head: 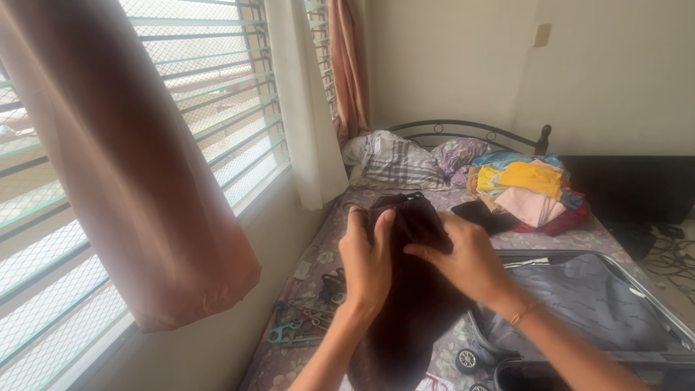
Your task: The person folds several garments, including a black top, a pink top, a white top, a brown top, and a beige top, and places them into an open suitcase on a bed. The person removes each garment from a hanger before folding and packing it.
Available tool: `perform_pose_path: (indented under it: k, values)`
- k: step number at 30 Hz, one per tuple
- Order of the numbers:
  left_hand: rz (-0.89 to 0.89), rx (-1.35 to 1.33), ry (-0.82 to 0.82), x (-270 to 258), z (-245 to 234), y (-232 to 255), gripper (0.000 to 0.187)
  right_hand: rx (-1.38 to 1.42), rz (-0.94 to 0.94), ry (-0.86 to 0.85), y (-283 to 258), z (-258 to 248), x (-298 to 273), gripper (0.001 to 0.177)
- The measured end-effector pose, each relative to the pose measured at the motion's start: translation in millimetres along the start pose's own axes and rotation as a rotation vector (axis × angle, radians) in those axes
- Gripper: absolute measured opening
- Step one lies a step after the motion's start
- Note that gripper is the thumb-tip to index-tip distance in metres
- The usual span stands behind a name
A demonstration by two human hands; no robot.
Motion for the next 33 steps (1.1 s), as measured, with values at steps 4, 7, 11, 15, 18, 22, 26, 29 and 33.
perform_pose_path:
  k: [4, 7, 11, 15, 18, 22, 26, 29, 33]
  values:
    - [0.170, 0.071, -0.031, -8, -15, 1, 0.025, 0.091, -0.185, -0.108, -10, 5, 8, 0.033]
    - [-0.078, 0.203, -0.069, -4, -14, -33, 0.031, 0.130, -0.136, -0.292, -2, 22, 15, 0.032]
    - [-0.031, -0.482, -0.430, -16, 1, -32, 0.063, 0.164, -0.136, -0.334, -2, 21, 24, 0.041]
    - [-0.040, -0.264, -0.711, -41, 17, -50, 0.103, 0.246, -0.120, -0.366, 1, 19, 27, 0.037]
    - [-0.212, -0.115, -0.967, -78, 34, -87, 0.097, 0.262, -0.034, -0.389, 13, 19, 23, 0.034]
    - [-0.431, -0.063, -0.999, -107, 41, -141, 0.057, 0.288, 0.109, -0.478, 31, 31, 4, 0.034]
    - [-0.554, -0.032, -0.931, -121, 38, -191, 0.031, 0.309, 0.136, -0.549, 40, 50, -19, 0.037]
    - [-0.666, 0.203, -0.821, -135, 27, -240, 0.031, 0.350, 0.129, -0.563, 48, 68, -38, 0.039]
    - [-0.500, 0.128, -0.765, -136, 26, -263, 0.027, 0.170, 0.227, -0.656, 77, 100, -79, 0.052]
Point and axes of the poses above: each hand's wrist, its own x-axis towards the middle knuckle, its own z-axis out of the palm, y = z × x, the point moved 10 cm from there along x, towards the middle knuckle, and after that the axes turned 13 degrees about -z, right-handed, at the moved point
